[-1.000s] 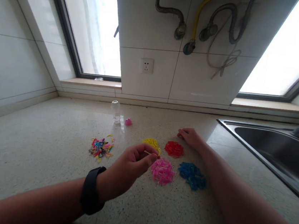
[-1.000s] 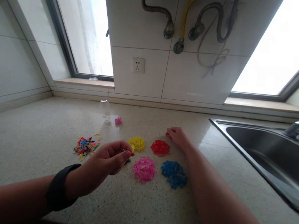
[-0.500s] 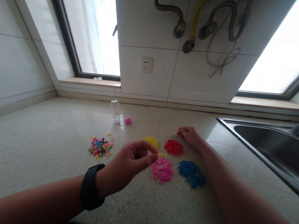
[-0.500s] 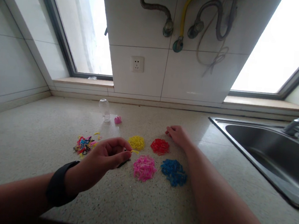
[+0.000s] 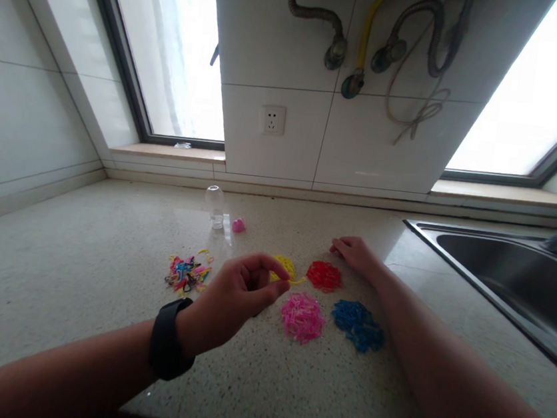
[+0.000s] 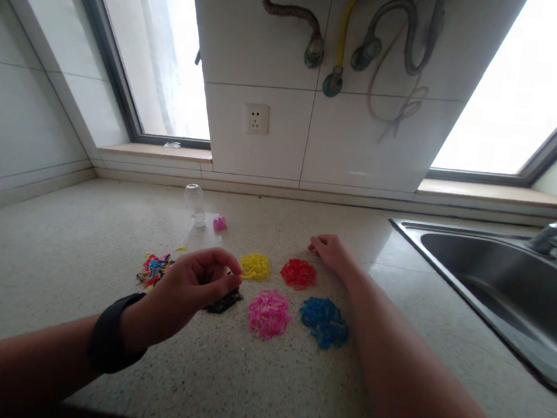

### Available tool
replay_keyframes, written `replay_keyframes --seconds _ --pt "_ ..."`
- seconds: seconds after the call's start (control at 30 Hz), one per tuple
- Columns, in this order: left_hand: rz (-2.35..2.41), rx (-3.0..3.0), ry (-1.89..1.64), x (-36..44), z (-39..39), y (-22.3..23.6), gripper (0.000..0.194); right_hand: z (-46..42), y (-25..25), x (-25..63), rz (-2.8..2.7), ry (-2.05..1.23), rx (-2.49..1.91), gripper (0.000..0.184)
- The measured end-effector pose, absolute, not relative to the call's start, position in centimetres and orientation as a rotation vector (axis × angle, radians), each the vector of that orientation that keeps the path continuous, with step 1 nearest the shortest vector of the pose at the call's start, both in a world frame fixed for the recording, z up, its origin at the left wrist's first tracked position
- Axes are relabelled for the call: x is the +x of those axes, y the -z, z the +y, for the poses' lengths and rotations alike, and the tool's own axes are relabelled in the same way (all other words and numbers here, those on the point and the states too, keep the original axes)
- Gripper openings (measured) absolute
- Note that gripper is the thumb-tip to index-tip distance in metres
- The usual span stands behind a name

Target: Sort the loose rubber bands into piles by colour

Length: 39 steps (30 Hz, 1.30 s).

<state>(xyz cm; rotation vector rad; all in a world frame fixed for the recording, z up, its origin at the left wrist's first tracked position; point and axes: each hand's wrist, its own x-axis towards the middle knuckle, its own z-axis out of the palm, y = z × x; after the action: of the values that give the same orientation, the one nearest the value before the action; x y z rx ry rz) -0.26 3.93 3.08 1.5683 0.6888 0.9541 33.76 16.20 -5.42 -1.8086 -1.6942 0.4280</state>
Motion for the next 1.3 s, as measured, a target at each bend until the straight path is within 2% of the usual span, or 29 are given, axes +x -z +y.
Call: replay_keyframes --seconds 0.37,0.53,0.73,0.87,1.0,1.1,1.3 --pt "0.611 2.387 -0.895 -1.0 2.8 -3.5 0.007 16.0 5.0 33.7 -1.715 -0.422 -1.804 0.041" --pt "0.313 2.727 -0.956 -1.0 2.7 -3.0 0.010 15.8 4.8 33.5 -1.709 -0.416 -1.808 0.041" --pt "0.199 2.866 -0.881 -1.0 2.6 -2.6 0.014 15.8 4.9 33.6 -1.708 -0.423 -1.792 0.041" --pt "0.365 2.662 -0.873 -1.0 2.3 -2.8 0.017 15.9 5.0 33.7 -1.710 -0.422 -1.821 0.043" --pt "0.636 1.998 -0.761 -0.6 2.5 -2.8 0.026 15.9 4.9 33.6 -1.708 -0.431 -1.830 0.043" --pt "0.654 1.597 -0.772 0.0 3.3 -2.4 0.032 15.9 4.8 33.5 -1.717 -0.434 -1.819 0.043" --pt "0.621 1.370 -0.759 0.3 4.3 -1.8 0.036 15.8 4.7 33.5 -1.711 -0.443 -1.833 0.044"
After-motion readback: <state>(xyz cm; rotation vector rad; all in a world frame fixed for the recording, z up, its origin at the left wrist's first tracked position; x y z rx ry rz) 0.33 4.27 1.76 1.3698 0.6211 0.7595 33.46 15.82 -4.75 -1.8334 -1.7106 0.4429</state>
